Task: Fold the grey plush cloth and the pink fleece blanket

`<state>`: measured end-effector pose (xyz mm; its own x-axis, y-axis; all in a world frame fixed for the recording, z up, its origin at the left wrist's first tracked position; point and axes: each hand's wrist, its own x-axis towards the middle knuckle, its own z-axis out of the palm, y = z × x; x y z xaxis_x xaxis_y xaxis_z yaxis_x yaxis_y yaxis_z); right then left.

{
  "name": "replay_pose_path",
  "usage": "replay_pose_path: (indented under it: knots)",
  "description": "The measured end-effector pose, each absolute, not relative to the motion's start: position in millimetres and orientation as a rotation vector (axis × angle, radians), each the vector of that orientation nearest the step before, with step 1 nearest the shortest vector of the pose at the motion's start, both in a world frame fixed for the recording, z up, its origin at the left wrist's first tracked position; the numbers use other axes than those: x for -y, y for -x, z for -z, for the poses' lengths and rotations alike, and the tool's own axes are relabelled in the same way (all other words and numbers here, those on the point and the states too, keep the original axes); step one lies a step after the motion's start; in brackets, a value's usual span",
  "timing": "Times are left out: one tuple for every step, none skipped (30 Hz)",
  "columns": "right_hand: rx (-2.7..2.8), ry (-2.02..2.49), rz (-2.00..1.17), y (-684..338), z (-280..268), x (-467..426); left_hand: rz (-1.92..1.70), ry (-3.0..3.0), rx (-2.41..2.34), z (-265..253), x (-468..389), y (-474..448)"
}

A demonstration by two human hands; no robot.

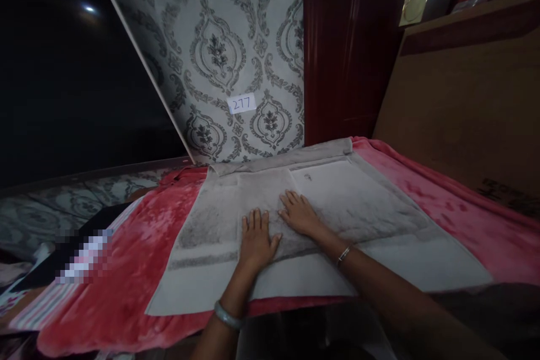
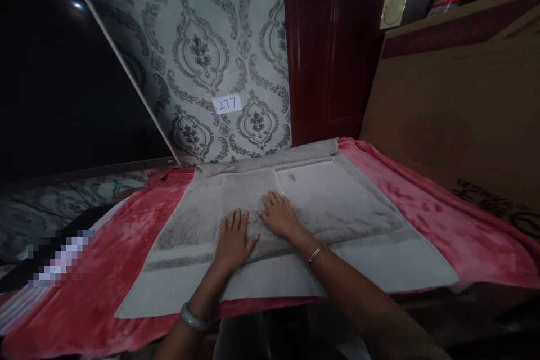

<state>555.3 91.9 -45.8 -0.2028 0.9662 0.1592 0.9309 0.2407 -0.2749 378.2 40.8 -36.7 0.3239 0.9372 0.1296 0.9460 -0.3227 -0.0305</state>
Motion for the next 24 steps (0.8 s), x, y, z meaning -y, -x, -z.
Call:
replay_pose_path:
  knots:
    - [2.218, 1.782, -0.173, -555.6, 49.4, -89.3, 0.154, 2.462, 1.755, 42.5, -40.0, -377.4]
    - [2.216, 1.794, -0.169, -556.2, 51.8, -88.0, 0.17, 2.455, 1.747, 46.3, -39.5, -376.4]
    - [2.216, 1.795, -0.163, -556.9, 53.0, -87.5, 0.181, 2.451, 1.743, 48.4, -39.4, -375.5]
    - [2.216, 1.788, -0.158, -557.4, 53.4, -87.8, 0.193, 2.449, 1.739, 49.1, -39.5, -374.7]
    - [2.22, 1.779, -0.16, -557.8, 53.0, -88.7, 0.203, 2.446, 1.736, 48.9, -39.7, -374.2]
    - [2.228, 1.774, -0.17, -558.1, 52.0, -90.2, 0.211, 2.444, 1.735, 48.1, -40.0, -373.8]
    - [2.238, 1.773, -0.186, -558.2, 50.7, -92.3, 0.215, 2.442, 1.736, 47.2, -40.3, -373.7]
    - [2.247, 1.78, -0.208, -558.4, 49.1, -95.2, 0.218, 2.441, 1.736, 46.2, -40.3, -373.8]
    - [2.254, 1.793, -0.232, -558.5, 47.1, -99.0, 0.219, 2.44, 1.736, 45.4, -40.3, -374.0]
    - [2.258, 1.806, -0.252, -558.7, 45.0, -103.7, 0.217, 2.437, 1.735, 44.7, -40.0, -374.3]
    - [2.259, 1.818, -0.264, -558.9, 42.6, -109.5, 0.215, 2.435, 1.734, 44.2, -39.7, -374.6]
    - [2.257, 1.83, -0.273, -559.0, 40.2, -116.1, 0.214, 2.431, 1.732, 43.9, -39.4, -374.9]
    - [2.254, 1.842, -0.283, -558.9, 37.7, -123.4, 0.215, 2.425, 1.729, 43.7, -39.1, -375.2]
    - [2.25, 1.853, -0.293, -558.8, 35.3, -131.1, 0.219, 2.419, 1.726, 43.6, -39.0, -375.3]
    - [2.245, 1.864, -0.301, -558.4, 33.2, -138.9, 0.226, 2.414, 1.723, 43.6, -39.0, -375.3]
    - [2.237, 1.877, -0.308, -558.0, 31.4, -146.5, 0.234, 2.41, 1.722, 43.8, -39.3, -375.3]
    - [2.226, 1.893, -0.313, -557.6, 30.1, -153.8, 0.239, 2.408, 1.723, 44.0, -39.7, -375.1]
    - [2.211, 1.912, -0.317, -557.3, 29.3, -160.5, 0.24, 2.409, 1.727, 44.4, -40.3, -374.8]
    - [2.19, 1.935, -0.319, -557.2, 28.9, -166.5, 0.238, 2.413, 1.734, 44.7, -40.9, -374.4]
    - [2.166, 1.959, -0.32, -557.6, 29.0, -171.6, 0.236, 2.419, 1.741, 45.1, -41.5, -373.9]
    - [2.14, 1.983, -0.321, -558.3, 29.5, -175.9, 0.236, 2.426, 1.747, 45.5, -42.1, -373.4]
    - [2.114, 2.005, -0.321, -559.2, 30.3, -179.3, 0.241, 2.434, 1.751, 46.0, -42.5, -372.8]
    - [2.089, 2.024, -0.319, -560.2, 31.2, -182.0, 0.251, 2.442, 1.75, 46.5, -42.8, -372.2]
    - [2.067, 2.04, -0.315, -561.0, 32.0, -184.1, 0.271, 2.448, 1.745, 47.3, -43.0, -371.5]
